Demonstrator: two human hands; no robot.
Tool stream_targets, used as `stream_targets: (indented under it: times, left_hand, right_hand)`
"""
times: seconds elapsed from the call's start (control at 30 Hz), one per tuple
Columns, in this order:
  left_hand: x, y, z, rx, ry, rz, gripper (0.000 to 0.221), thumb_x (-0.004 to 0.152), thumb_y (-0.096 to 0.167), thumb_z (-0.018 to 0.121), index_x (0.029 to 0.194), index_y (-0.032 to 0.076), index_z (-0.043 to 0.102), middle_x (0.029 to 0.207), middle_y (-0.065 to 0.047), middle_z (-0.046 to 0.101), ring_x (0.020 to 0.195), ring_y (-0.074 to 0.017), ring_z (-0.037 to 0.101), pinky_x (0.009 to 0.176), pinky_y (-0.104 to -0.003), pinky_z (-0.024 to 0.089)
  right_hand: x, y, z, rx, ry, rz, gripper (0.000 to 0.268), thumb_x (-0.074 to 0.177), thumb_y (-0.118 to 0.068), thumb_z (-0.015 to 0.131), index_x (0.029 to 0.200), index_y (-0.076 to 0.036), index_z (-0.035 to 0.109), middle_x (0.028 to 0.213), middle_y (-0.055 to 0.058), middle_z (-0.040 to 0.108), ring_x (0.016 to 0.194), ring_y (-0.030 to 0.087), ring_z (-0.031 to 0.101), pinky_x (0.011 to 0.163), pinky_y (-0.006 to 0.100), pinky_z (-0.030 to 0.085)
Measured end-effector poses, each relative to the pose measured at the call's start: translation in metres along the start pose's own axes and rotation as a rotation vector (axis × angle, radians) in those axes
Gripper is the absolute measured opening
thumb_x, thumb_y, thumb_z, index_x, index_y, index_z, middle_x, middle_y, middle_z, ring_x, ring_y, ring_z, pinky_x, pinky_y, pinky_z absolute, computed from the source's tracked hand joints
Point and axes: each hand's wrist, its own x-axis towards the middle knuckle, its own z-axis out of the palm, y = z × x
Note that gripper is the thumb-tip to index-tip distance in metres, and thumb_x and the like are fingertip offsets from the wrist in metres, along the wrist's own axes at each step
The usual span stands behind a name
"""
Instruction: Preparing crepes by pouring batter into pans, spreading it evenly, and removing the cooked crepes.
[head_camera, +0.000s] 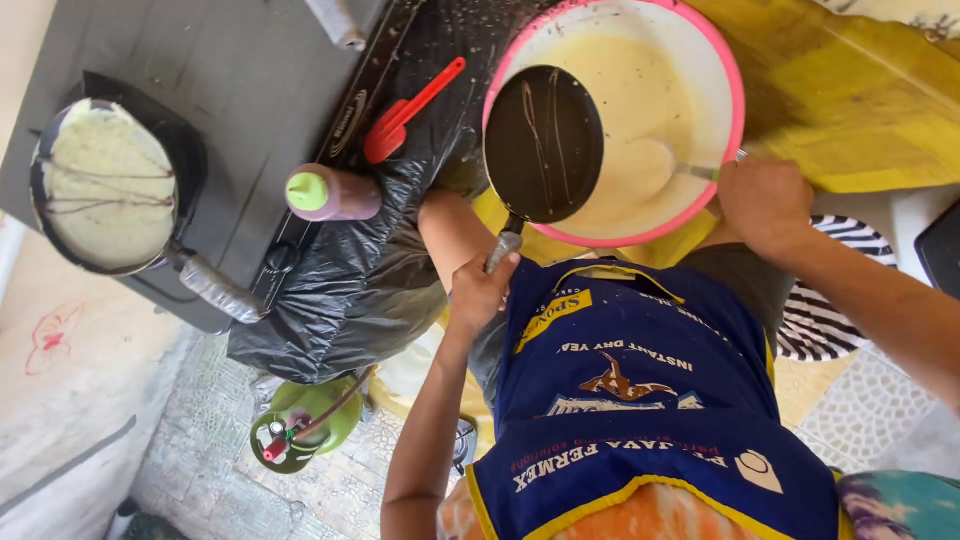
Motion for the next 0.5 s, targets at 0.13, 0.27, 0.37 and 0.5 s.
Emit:
stream_targets:
  times: [0.13,0.27,0.37,0.5]
  left_hand:
    - [0.008,0.010,0.000,-0.038,-0.017,-0.038,0.039,0.096,0.035,0.072,0.079,0.000,0.064,0.057,-0.006,0.058,0.044,-0.0153,0.051,0.046,-0.027,0.045]
    - [0.017,0.014,0.001,0.280,0.136,0.196,0.039,0.091,0.042,0.072,0.088,0.003,0.073,0.064,-0.009,0.065,0.055,-0.0250,0.059,0.056,-0.035,0.050]
    - [0.036,0.009,0.005,0.655,0.402,0.624,0.042,0.091,0.045,0.072,0.086,0.003,0.072,0.071,-0.014,0.067,0.061,-0.0344,0.060,0.062,-0.041,0.050]
    - [0.066,0.004,0.012,0.690,0.457,0.708,0.048,0.092,0.049,0.070,0.079,0.002,0.072,0.061,-0.020,0.064,0.052,-0.0410,0.059,0.054,-0.046,0.049]
  right_hand:
    - [-0.021,0.044,-0.023,-0.178,0.275,-0.014,0.011,0.098,-0.022,0.056,0.093,-0.021,0.066,0.084,-0.001,0.067,0.073,0.016,0.061,0.067,0.031,0.044]
    - [-0.036,0.078,-0.062,-0.190,0.016,0.079,0.019,0.098,-0.033,0.055,0.108,-0.027,0.070,0.093,-0.003,0.072,0.073,0.015,0.070,0.059,0.029,0.046]
    - [-0.040,0.093,-0.048,-0.065,-0.100,0.134,0.043,0.088,-0.050,0.057,0.125,-0.034,0.073,0.099,-0.005,0.078,0.082,0.017,0.077,0.063,0.030,0.053]
    - [-0.049,0.085,-0.049,-0.040,-0.063,0.178,0.049,0.093,-0.057,0.055,0.139,-0.048,0.069,0.100,-0.013,0.078,0.081,0.013,0.077,0.064,0.028,0.056]
